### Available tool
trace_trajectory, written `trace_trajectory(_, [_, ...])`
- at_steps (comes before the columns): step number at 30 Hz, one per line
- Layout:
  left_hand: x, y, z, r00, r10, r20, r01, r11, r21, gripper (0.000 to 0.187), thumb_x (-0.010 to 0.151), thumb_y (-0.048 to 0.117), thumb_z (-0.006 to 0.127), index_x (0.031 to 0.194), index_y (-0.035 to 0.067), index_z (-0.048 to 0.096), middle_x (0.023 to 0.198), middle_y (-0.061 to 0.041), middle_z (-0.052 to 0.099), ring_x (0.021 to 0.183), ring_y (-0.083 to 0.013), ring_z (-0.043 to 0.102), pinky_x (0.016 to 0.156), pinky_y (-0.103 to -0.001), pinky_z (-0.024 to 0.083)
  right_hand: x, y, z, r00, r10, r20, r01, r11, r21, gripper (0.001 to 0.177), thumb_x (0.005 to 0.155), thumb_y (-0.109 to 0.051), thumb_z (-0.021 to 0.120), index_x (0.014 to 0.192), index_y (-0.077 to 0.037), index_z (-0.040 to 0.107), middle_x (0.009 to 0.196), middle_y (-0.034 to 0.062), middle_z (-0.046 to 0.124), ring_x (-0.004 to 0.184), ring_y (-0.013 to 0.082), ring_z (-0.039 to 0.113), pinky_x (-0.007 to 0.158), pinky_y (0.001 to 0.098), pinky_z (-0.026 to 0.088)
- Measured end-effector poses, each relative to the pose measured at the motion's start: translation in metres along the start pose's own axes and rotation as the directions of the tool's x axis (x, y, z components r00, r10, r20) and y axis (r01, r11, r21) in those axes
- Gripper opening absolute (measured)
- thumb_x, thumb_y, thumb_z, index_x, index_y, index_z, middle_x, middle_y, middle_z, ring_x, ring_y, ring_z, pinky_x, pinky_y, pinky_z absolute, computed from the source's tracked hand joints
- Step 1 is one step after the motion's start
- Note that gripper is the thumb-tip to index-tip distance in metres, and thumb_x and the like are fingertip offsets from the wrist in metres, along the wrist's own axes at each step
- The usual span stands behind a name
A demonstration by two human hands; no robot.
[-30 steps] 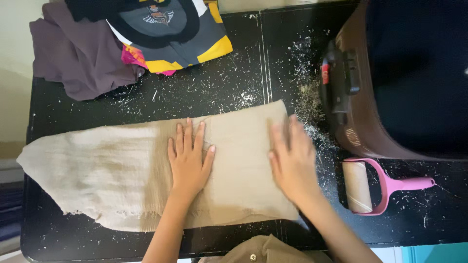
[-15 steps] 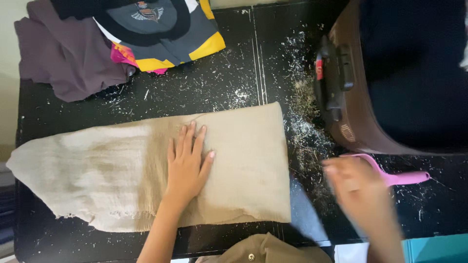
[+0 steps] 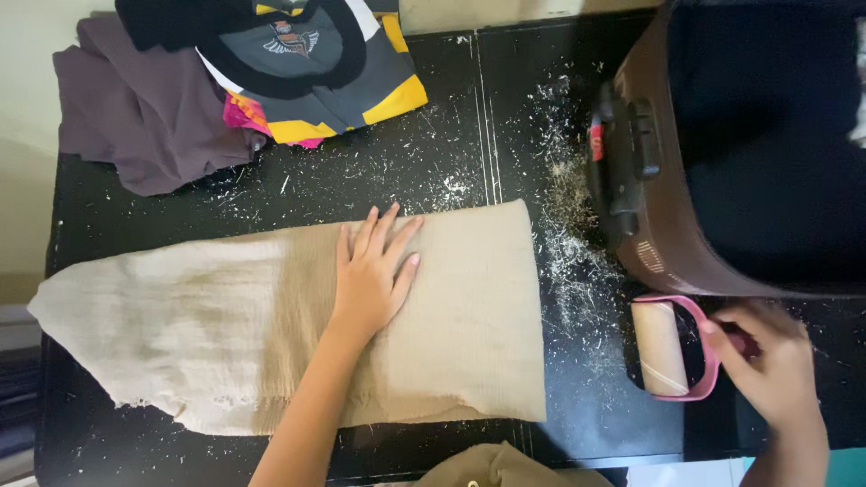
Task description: The person uses a pink lint roller to clean a beige fabric laid on a black table. They repeatedly roll the lint roller over the fabric, fold and unfold the fabric to access different areas, and continue rolling until the end of the clip.
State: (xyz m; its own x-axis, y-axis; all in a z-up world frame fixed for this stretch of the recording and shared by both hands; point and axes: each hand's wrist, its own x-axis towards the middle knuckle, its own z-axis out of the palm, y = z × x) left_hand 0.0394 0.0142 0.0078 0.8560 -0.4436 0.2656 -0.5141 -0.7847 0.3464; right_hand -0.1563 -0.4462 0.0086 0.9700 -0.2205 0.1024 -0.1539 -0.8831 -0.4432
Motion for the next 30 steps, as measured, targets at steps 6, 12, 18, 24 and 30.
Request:
trace_trajectory(6, [-0.007,-0.007,0.006,0.999,-0.037,0.016,0.038,0.997,-0.069,0.052,0.099,0.032,0.058,0.150,0.023,0.053,0.159,-0.012,0.045,0.149,-0.0338,0.038,0.121,-0.059,0.018,0.002,-0.009,0.018,0.960,0.247,0.131,-0.225,0.961,-0.164,0.041,0.091,-0.045,0.067,0.076,-0.008,0.077,0.055,0.0088,0.062,0.048,0.0208,0.058,0.053,0.0374,0.044])
trace_trajectory(12, [-0.007,-0.014,0.002,0.995,-0.097,0.018,0.097,0.946,-0.310,0.051,0.101,0.022,0.053,0.152,0.017,0.049,0.160,-0.014,0.044,0.152,-0.0345,0.037,0.124,-0.060,0.016,0.040,-0.100,0.040,0.891,0.162,0.424,-0.308,0.902,0.302,0.045,0.099,-0.040,0.055,0.075,-0.007,0.074,0.054,0.0077,0.062,0.048,0.0152,0.056,0.047,0.0344,0.043])
trace_trajectory(18, [-0.007,-0.023,0.007,0.995,-0.094,-0.028,0.081,0.946,-0.313,0.044,0.100,0.012,0.054,0.143,0.019,0.061,0.160,-0.013,0.046,0.151,-0.0364,0.039,0.125,-0.054,0.021,0.103,-0.214,0.075,0.927,-0.027,0.375,-0.021,0.992,0.123,0.050,0.100,-0.047,0.053,0.078,-0.011,0.078,0.049,0.0075,0.057,0.047,0.0232,0.056,0.050,0.0385,0.041])
trace_trajectory(24, [-0.007,-0.021,0.011,0.992,-0.120,-0.047,0.118,0.992,-0.034,0.045,0.095,0.017,0.059,0.140,0.022,0.059,0.161,-0.011,0.045,0.150,-0.0373,0.038,0.123,-0.057,0.021,0.127,-0.269,0.129,0.960,-0.258,0.104,0.248,0.963,0.101,0.050,0.097,-0.049,0.060,0.070,-0.010,0.078,0.054,0.0115,0.064,0.047,0.0282,0.063,0.049,0.0403,0.050])
trace_trajectory(30, [-0.008,-0.016,0.007,0.990,-0.139,-0.039,0.135,0.988,-0.080,0.048,0.101,0.019,0.054,0.147,0.031,0.058,0.160,-0.011,0.045,0.150,-0.0381,0.037,0.123,-0.058,0.019,0.111,-0.219,0.106,0.979,-0.010,0.201,0.032,0.994,-0.104,0.049,0.096,-0.049,0.062,0.072,-0.010,0.078,0.056,0.0138,0.067,0.051,0.0301,0.068,0.053,0.0442,0.054])
